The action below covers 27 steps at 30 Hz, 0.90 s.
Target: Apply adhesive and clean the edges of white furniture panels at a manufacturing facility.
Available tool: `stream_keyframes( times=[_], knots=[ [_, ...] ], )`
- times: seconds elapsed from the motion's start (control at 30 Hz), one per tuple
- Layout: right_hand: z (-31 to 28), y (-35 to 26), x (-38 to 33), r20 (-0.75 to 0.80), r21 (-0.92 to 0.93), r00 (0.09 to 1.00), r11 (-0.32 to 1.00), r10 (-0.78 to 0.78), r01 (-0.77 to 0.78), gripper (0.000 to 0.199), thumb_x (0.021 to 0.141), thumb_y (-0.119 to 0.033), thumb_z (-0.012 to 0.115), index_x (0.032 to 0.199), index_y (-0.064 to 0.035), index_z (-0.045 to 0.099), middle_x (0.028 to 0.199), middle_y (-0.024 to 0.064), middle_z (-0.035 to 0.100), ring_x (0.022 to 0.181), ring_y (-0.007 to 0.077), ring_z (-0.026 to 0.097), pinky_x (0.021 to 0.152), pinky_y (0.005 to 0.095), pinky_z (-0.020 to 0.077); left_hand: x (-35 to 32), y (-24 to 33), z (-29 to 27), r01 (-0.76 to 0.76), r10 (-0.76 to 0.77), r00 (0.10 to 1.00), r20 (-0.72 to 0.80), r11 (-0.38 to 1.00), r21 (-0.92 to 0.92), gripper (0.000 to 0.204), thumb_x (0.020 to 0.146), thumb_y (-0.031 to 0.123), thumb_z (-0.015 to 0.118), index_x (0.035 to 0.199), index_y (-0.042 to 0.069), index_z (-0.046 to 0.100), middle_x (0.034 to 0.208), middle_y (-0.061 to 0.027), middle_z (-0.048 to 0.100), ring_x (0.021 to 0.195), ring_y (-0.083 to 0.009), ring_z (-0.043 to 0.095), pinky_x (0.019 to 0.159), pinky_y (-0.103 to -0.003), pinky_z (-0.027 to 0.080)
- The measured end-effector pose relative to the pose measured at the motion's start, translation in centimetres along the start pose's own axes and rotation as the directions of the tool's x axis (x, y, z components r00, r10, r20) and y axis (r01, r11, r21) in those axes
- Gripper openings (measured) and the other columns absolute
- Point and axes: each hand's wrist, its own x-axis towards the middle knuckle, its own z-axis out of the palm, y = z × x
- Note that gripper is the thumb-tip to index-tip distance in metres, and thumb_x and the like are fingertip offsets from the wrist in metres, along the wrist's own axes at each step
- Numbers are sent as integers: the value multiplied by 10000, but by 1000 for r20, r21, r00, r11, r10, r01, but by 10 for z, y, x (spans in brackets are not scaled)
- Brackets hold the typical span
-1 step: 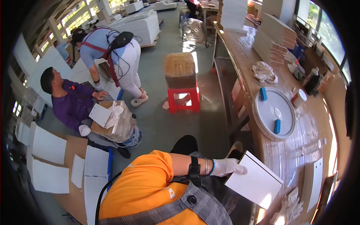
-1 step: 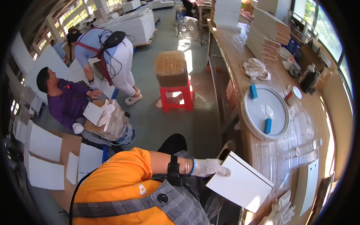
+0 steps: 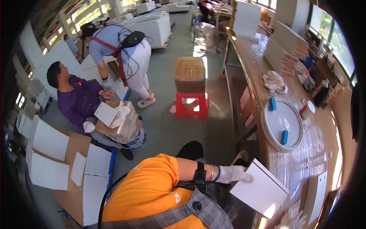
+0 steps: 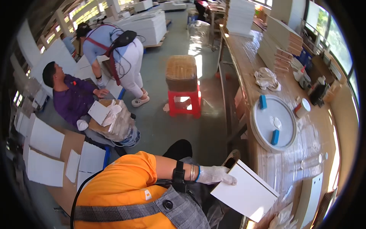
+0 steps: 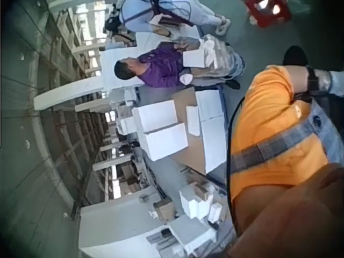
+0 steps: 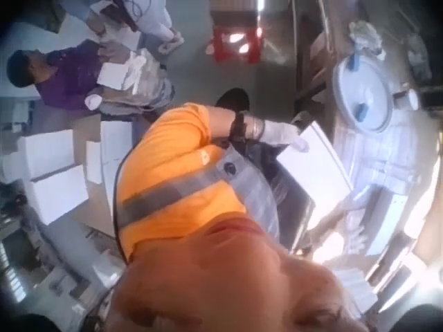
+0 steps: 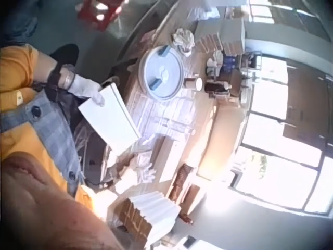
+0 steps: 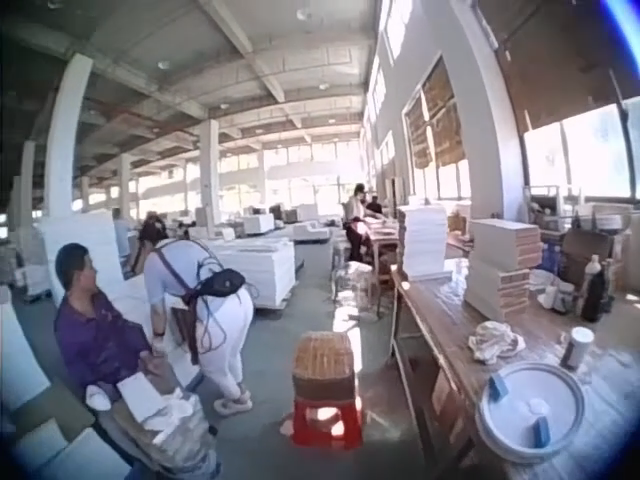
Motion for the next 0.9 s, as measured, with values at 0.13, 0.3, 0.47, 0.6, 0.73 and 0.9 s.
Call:
stream_keyframes(
  times=[0.13, 0.3, 0.47, 0.6, 0.73, 0.9],
  knots=[
    [-17, -16, -19, 379, 655, 925, 699, 25, -287, 687, 871, -368, 597, 1424, -66, 323, 1341, 141, 494, 1188, 336, 504, 986, 501, 423, -16, 35, 9, -203, 245, 969, -39, 874, 441, 474, 834, 361, 651, 1120, -12, 588, 966, -90, 656, 913, -165, 614, 802, -297, 483],
    [-17, -60, -42, 764, 640, 544, 291, -347, -711, 735, 874, -452, 602, 1432, -69, 313, 1364, 132, 484, 1220, 329, 492, 1014, 518, 405, -26, 38, 14, -583, 687, 674, 272, 268, 767, 372, 774, 207, 637, 1140, 146, 624, 972, -122, 668, 892, -319, 632, 747, -395, 494],
    [-7, -137, -78, 767, 480, 507, -172, -393, -860, 682, 869, -407, 625, 1383, -38, 370, 1344, 135, 500, 1216, 308, 495, 1024, 476, 412, -13, 17, -2, -770, 589, 406, 698, -191, 609, 404, 709, 190, 667, 1110, 161, 625, 1112, -67, 613, 1066, -319, 558, 894, -470, 447],
    [-8, -177, -89, 768, 393, 512, -349, -384, -851, 640, 866, -372, 642, 1345, -13, 417, 1329, 137, 513, 1213, 292, 496, 1032, 443, 417, -10, 9, -18, -651, 518, 436, 736, -383, 655, 407, 713, 200, 656, 1115, 151, 618, 1113, -63, 609, 1092, -337, 538, 938, -509, 400],
    [-5, -183, -92, 764, 353, 541, -475, -351, -806, 596, 825, -193, 706, 1323, -1, 439, 1319, 135, 521, 1222, 267, 487, 1052, 441, 401, -15, 2, -29, -556, 472, 504, 723, -464, 690, 449, 718, 231, 632, 1155, 133, 595, 1196, -82, 574, 1203, -387, 452, 1062, -603, 224],
    [11, -168, -90, 768, 381, 549, -453, -330, -806, 587, 844, -161, 671, 1346, -10, 408, 1345, 140, 494, 1241, 283, 465, 1078, 434, 363, -21, -9, -42, -351, 682, 592, 429, -262, 899, 585, 752, 298, 662, 1292, 130, 509, 1351, -167, 466, 1323, -400, 336, 1123, -567, 181]
  ],
)
